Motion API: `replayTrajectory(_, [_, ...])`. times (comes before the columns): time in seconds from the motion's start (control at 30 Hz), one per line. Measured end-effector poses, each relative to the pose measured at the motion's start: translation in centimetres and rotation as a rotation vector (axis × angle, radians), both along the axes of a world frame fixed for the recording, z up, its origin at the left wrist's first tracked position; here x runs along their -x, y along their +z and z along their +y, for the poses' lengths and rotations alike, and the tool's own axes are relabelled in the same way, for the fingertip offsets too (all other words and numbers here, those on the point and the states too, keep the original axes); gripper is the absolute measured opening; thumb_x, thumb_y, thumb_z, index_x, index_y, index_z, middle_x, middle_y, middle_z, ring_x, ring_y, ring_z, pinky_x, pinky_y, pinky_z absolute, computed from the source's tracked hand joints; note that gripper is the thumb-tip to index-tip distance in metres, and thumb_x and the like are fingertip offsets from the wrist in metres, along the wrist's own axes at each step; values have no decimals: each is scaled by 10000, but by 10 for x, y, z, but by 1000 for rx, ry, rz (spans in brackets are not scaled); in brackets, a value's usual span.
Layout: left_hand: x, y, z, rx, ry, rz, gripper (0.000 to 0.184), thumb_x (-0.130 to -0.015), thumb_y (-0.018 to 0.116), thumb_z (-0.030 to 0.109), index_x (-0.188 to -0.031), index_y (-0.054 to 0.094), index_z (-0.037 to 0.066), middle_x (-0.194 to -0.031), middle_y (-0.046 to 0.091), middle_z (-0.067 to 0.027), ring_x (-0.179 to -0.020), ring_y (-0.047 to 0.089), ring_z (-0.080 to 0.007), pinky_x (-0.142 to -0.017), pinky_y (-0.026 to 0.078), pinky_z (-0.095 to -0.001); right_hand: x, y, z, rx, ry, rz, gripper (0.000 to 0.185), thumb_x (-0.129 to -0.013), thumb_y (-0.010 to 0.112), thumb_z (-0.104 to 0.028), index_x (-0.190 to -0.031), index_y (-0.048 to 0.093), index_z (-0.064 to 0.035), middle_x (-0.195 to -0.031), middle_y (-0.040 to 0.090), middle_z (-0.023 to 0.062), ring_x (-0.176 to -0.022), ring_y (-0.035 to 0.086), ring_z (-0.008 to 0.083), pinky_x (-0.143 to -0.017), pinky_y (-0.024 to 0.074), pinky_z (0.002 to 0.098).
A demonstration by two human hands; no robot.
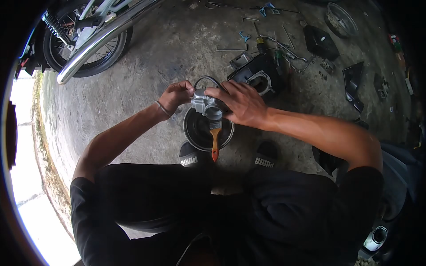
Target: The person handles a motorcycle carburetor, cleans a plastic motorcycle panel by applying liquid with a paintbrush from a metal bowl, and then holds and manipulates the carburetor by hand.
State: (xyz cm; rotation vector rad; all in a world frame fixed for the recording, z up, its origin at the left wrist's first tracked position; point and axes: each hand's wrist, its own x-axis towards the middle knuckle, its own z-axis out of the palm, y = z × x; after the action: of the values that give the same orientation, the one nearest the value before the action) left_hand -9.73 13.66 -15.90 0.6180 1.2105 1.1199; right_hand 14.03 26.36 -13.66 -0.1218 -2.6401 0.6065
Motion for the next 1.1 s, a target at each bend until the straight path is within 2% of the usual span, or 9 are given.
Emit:
replayTrajectory(0.07, [0, 1, 0, 7, 12, 0, 50, -921, 649, 146, -915, 620, 106, -880, 611, 9, -818, 567, -82, -819, 459, -246, 2, 3, -1, -33, 1, 13, 758, -649, 789, -124, -1317, 437, -193, -946, 566, 63, -839, 614, 251, -746, 511, 403])
replayTrajectory(0.23, [-6, 8, 1, 107, 71, 45, 141, -902, 678, 162, -1010, 649, 76, -927, 648, -20, -856, 611, -105, -837, 508, -270, 7, 14, -13, 319, -108, -67, 770, -674, 783, -109, -1341, 398, -122, -1089, 585, 99, -898, 621, 266, -774, 490, 399])
replayTrajectory(0.4, [-5, 20, 5, 86, -52, -187, 324, -868, 729, 200, -1120, 625, 25, -961, 655, -54, -852, 625, -125, -825, 519, -281, 20, 28, -14, 593, -286, -304, 863, -707, 793, -148, -1405, 286, -135, -1120, 585, 119, -954, 634, 277, -770, 499, 414])
replayTrajectory(0.57, [-7, 22, 5, 63, -177, 148, 513, -804, 787, 208, -1210, 574, -22, -975, 665, -87, -851, 639, -155, -787, 524, -281, 25, 29, -14, 595, -256, -443, 959, -716, 802, -181, -1440, 175, -147, -1142, 572, 127, -925, 643, 265, -741, 497, 426])
replayTrajectory(0.73, [7, 30, 5, -2, -199, 385, 608, -725, 833, 194, -1223, 562, -25, -979, 673, -98, -855, 643, -171, -760, 521, -280, 25, 9, -4, 598, -177, -265, 736, -743, 779, -164, -1364, 390, -104, -1048, 602, 116, -847, 651, 242, -687, 492, 389])
replayTrajectory(0.87, [18, 52, 7, -237, -220, 727, 644, -668, 841, 176, -1215, 558, -13, -971, 682, -102, -851, 640, -166, -737, 513, -267, 25, 22, 9, 561, -94, -323, 354, -778, 740, -111, -1105, 627, -32, -888, 637, 103, -754, 645, 189, -635, 482, 325])
replayTrajectory(0.9, [18, 55, 8, -237, -221, 725, 644, -668, 841, 176, -1215, 558, -13, -971, 682, -102, -851, 640, -166, -737, 513, -267, 25, 27, 10, 562, -95, -325, 354, -778, 740, -111, -1105, 627, -32, -888, 637, 103, -754, 645, 189, -635, 482, 325])
replayTrajectory(1.03, [24, 71, 7, -490, -155, 1082, 647, -595, 846, 164, -1171, 581, 38, -963, 668, -67, -802, 636, -179, -710, 513, -273, 28, 44, 4, 685, -162, -142, 82, -802, 701, -60, -839, 689, 13, -780, 656, 86, -698, 630, 140, -612, 470, 259])
replayTrajectory(1.1, [29, 81, 7, -528, -177, 1190, 654, -580, 848, 162, -1167, 583, 48, -962, 659, -61, -793, 633, -185, -706, 515, -283, 26, 29, 1, 810, -120, -202, 86, -803, 697, -56, -841, 687, 20, -775, 661, 85, -685, 627, 134, -608, 469, 258])
